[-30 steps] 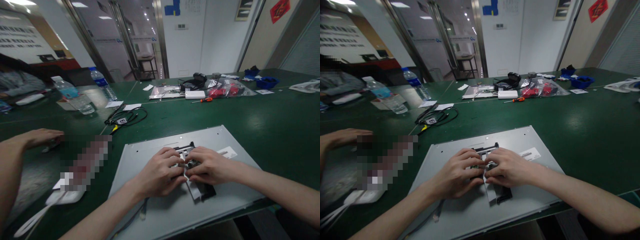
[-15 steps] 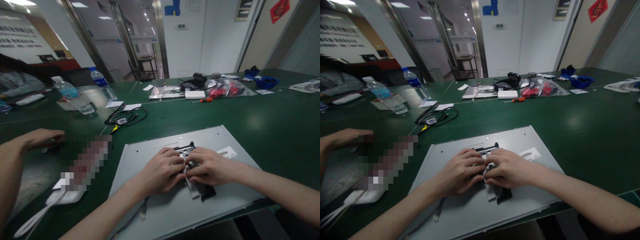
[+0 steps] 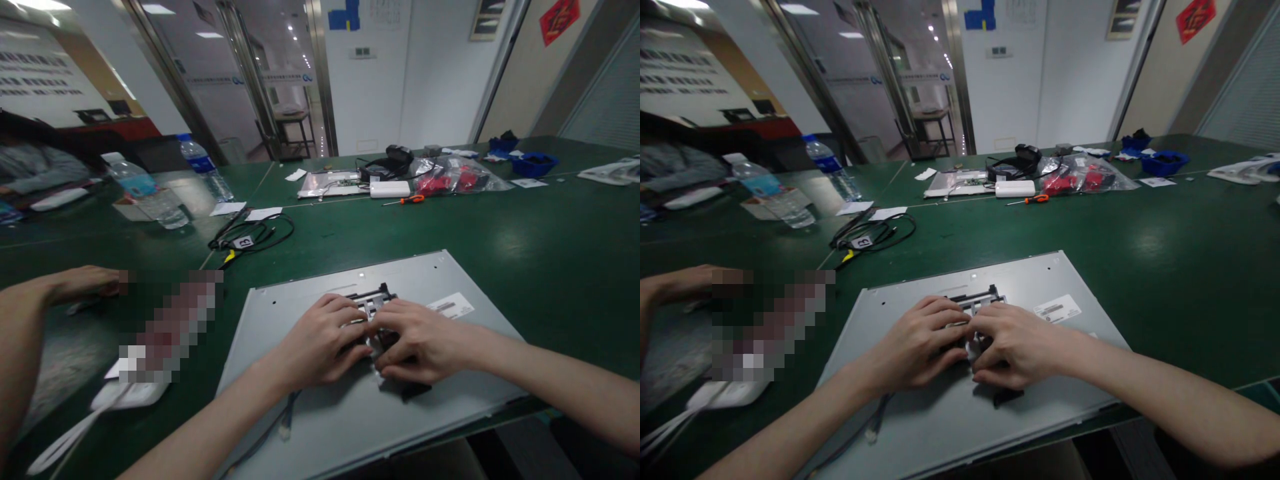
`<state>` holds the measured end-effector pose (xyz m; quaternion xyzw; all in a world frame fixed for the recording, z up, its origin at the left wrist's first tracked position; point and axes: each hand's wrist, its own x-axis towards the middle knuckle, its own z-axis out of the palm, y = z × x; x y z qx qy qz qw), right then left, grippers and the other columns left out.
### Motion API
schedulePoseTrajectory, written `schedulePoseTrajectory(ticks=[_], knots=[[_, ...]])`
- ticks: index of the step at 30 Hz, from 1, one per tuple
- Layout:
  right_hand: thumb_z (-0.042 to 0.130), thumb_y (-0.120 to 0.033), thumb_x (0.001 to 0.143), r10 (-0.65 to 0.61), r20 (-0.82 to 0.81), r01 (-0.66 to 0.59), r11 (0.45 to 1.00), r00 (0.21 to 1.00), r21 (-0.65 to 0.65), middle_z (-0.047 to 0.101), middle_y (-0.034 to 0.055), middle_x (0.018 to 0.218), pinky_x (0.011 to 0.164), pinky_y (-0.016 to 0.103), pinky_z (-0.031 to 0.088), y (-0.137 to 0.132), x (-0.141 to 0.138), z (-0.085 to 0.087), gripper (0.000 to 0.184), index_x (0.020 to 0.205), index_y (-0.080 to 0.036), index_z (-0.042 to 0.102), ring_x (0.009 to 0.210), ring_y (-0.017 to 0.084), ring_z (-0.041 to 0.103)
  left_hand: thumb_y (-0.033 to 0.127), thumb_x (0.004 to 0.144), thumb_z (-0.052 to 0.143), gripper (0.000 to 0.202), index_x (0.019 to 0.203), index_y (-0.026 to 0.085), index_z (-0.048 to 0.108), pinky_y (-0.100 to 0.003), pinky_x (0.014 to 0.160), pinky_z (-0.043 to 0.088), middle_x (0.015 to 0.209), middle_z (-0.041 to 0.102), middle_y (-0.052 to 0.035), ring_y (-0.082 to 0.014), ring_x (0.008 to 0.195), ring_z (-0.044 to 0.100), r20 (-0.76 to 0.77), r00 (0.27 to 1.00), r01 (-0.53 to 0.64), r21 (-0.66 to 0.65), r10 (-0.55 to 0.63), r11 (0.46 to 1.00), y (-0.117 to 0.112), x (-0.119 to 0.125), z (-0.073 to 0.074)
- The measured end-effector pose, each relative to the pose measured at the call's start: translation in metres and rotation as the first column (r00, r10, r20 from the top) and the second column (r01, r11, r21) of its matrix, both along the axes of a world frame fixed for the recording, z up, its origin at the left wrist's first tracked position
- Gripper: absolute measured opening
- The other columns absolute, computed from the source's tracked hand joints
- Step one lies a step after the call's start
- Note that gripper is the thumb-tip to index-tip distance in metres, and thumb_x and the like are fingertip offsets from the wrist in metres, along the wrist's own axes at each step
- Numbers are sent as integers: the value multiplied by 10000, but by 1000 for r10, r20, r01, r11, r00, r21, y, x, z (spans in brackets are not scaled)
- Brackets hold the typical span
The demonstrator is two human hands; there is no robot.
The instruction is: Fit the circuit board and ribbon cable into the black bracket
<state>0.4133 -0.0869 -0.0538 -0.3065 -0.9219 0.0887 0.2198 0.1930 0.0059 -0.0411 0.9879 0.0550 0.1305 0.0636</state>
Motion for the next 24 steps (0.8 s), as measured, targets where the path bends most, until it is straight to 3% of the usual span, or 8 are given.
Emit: schedulePoseTrajectory(ticks=[14, 24], knots=[[557, -356, 959, 17, -4, -17, 999, 1000, -33, 609, 86, 1123, 899, 399, 422, 0, 1, -1, 232, 960, -245, 761, 1001, 217, 540, 271, 967, 472, 224, 1017, 199, 678, -435, 929, 429, 1007, 701, -61, -231, 984, 606, -56, 998, -33, -29, 32, 999, 0, 0, 0], [554, -353, 964, 25, 26, -24, 998, 999, -50, 604, 76, 1278, 929, 407, 418, 0, 3, 0, 230, 939, -239, 753, 1078, 229, 547, 217, 952, 462, 238, 985, 199, 697, -411, 881, 445, 909, 707, -46, -203, 868, 628, 18, 996, -90, -34, 91, 995, 0, -1, 1]])
